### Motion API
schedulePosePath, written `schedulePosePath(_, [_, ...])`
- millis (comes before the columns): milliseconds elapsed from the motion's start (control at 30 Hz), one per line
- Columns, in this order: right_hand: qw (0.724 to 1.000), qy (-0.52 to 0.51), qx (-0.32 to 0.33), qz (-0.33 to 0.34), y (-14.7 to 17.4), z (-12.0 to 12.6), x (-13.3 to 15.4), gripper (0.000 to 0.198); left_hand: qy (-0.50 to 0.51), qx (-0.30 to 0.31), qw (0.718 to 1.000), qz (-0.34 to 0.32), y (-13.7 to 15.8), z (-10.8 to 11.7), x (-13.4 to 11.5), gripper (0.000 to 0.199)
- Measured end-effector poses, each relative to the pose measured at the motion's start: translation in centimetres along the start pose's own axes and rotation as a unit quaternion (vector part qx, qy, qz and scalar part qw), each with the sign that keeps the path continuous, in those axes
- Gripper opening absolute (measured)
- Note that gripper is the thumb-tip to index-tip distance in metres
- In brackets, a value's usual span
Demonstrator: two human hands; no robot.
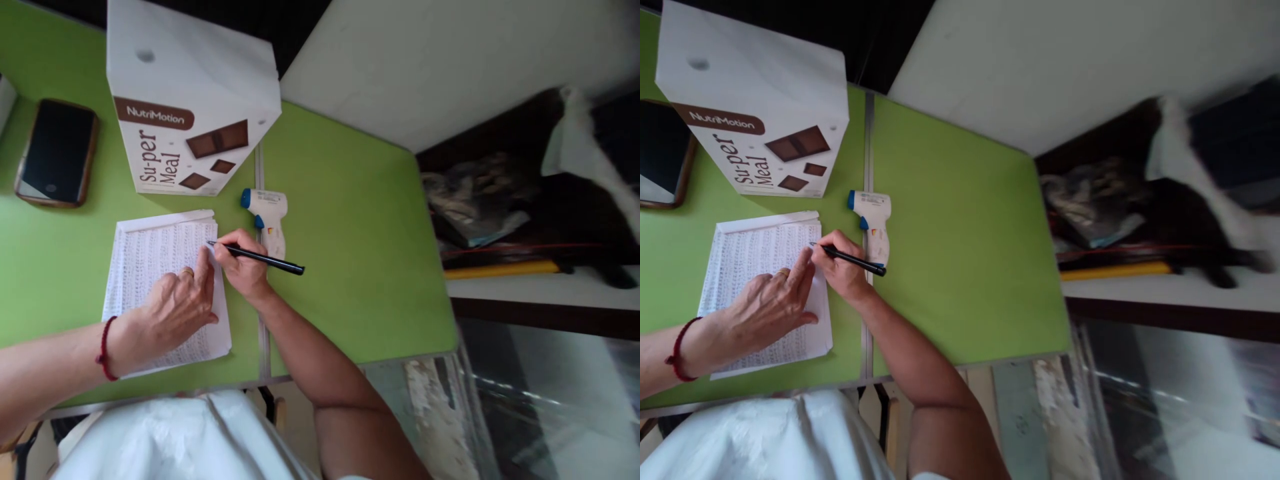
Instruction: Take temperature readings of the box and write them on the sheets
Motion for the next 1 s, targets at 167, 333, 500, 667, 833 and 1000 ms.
schedulePosePath(167, [1.0,0.003,-0.004,-0.005,-0.05,0.09,0.05,0.016,-0.012,-0.002,1.0,-0.009,0.09,0.05,-0.1,0.042])
schedulePosePath(333, [1.0,-0.007,0.009,-0.001,-0.06,-0.09,0.16,0.014,-0.036,-0.005,0.999,-0.027,0.16,0.05,-0.37,0.046])
schedulePosePath(500, [1.0,-0.005,0.003,0.008,-0.05,-0.06,0.27,0.015,-0.002,-0.016,1.0,-0.01,0.21,-0.17,-0.08,0.046])
schedulePosePath(667, [0.999,0.012,-0.005,0.036,0.07,0.02,0.35,0.015,-0.029,-0.024,0.999,-0.013,0.22,-0.15,-0.16,0.047])
schedulePosePath(833, [0.998,0.024,-0.025,0.061,0.12,0.17,0.47,0.015,-0.11,-0.049,0.992,-0.019,0.42,0.02,-0.54,0.052])
schedulePosePath(1000, [0.995,0.031,-0.05,0.084,0.15,0.4,0.84,0.015,-0.166,-0.063,0.984,-0.025,0.51,0.78,-0.8,0.055])
Point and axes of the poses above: each hand's wrist, its own y-axis away from the middle knuckle, its own z-axis out of the back of the hand, x = y × z, the point moved 8 cm from there along -y, towards the middle knuckle, and after that the axes turned 1 degree about x, right-handed, at the moved point
